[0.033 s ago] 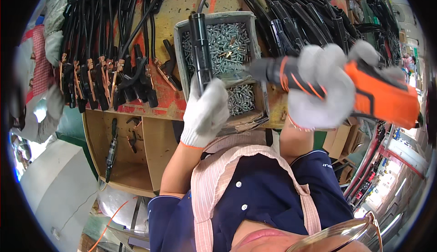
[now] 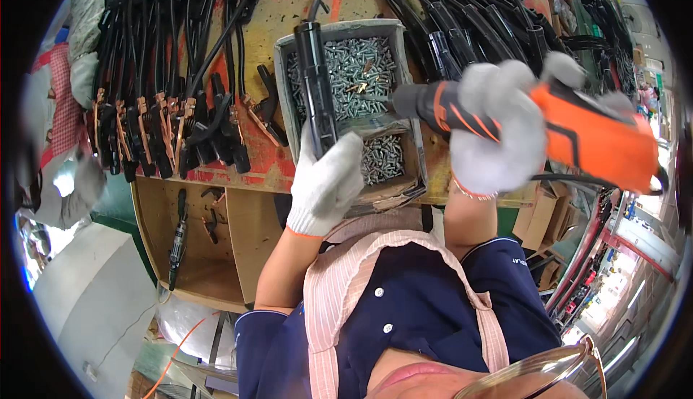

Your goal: The person assembles electronic components by driving screws into black plastic housings using an electric screwdriver at a factory workbench.

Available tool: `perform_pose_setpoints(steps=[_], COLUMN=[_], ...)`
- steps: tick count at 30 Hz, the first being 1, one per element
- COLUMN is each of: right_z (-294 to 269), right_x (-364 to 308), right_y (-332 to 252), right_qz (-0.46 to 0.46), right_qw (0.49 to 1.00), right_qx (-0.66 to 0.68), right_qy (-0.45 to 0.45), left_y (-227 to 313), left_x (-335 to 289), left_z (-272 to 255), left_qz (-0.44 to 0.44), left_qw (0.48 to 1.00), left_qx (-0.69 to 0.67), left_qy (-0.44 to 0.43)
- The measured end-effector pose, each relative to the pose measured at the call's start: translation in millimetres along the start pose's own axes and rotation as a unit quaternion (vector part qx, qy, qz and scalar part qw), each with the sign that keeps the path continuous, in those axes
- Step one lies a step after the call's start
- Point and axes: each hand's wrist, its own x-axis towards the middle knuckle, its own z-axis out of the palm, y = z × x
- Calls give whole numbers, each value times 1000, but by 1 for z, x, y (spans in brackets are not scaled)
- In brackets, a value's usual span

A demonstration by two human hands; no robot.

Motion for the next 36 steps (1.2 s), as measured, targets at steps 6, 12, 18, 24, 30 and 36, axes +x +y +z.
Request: perform_pose_setpoints(steps=[6, 12, 18, 24, 30, 36], right_z=[-5, 0, -10, -17, -6, 3], right_x=[-14, -6, 6, 6, -7, -10], right_y=[33, 34, 10, -8, -1, 3], right_qz=[100, 90, 64, 48, 68, 77], right_qw=[975, 966, 978, 961, 956, 959], right_qx=[-101, -184, -59, 93, 143, 100], right_qy=[171, 161, 190, 255, 246, 252], left_y=[-1, 3, 4, 1, -3, -5], left_x=[0, 1, 5, 6, 4, 7], left_z=[2, 7, 11, 21, 11, 9], left_qz=[38, 28, 44, 75, 77, 92], left_qw=[997, 996, 996, 990, 996, 995], left_qx=[-41, -25, 5, 70, 18, -10], left_qy=[58, 74, 75, 102, 52, 47])
